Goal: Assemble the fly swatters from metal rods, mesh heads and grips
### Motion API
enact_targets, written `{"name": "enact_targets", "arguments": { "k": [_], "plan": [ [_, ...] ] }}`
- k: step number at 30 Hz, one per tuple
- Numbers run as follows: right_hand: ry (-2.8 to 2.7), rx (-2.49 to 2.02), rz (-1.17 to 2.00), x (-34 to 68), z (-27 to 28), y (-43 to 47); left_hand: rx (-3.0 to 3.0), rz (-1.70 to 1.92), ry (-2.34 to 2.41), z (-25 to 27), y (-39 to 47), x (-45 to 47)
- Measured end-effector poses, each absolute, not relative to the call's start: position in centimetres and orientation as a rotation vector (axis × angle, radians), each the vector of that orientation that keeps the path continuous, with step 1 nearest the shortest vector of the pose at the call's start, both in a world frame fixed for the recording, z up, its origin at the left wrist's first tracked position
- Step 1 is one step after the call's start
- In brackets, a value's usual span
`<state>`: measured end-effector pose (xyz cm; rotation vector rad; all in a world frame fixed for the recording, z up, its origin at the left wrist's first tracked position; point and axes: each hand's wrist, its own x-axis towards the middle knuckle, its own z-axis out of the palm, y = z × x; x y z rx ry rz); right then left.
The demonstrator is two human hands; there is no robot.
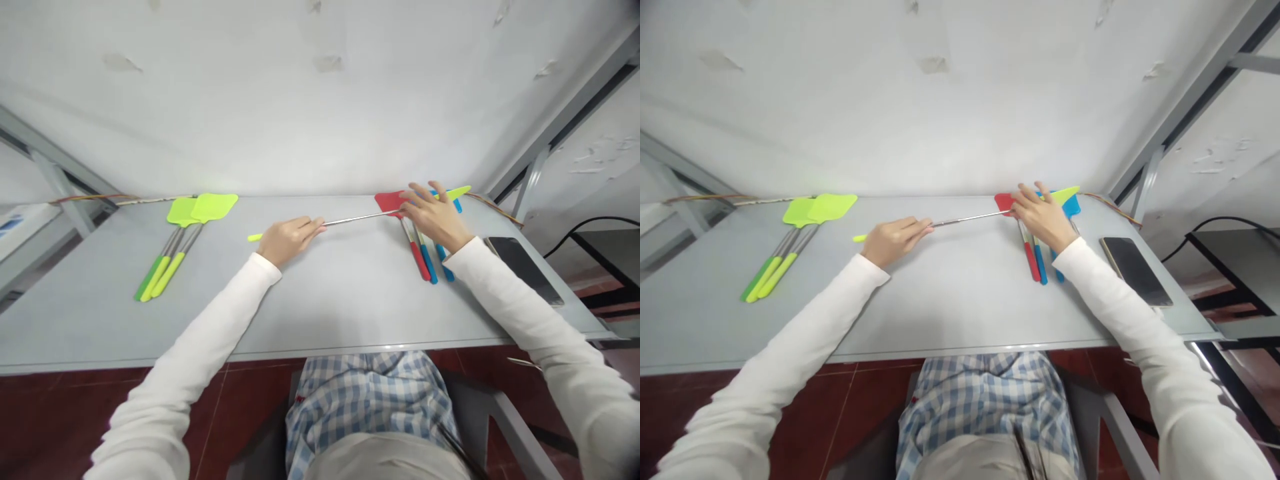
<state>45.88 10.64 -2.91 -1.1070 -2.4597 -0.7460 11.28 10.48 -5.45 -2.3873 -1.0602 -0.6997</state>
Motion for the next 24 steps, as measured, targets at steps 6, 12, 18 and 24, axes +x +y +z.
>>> {"name": "enact_targets", "arguments": {
  "k": [6, 12, 18, 24],
  "plan": [
    [-2.634, -1.120, -0.649, 40.7, -3.7, 10.6, -2.415, -0.639, -1.035, -4.3, 9.9, 14.2],
    [-2.644, -1.153, -0.700, 46.6, -3.5, 11.3, -2.393, -0.621, -1.080, -4.4, 9.5, 9.5],
    [-2.555, -1.371, -0.773, 52.1, -2.8, 11.6, -2.243, -0.608, -1.070, -5.7, 9.6, 2.8],
    [-2.475, -1.445, -0.761, 50.4, -2.5, 11.4, -2.226, -0.611, -1.114, -6.3, 10.1, 0.8]
  ]
}}
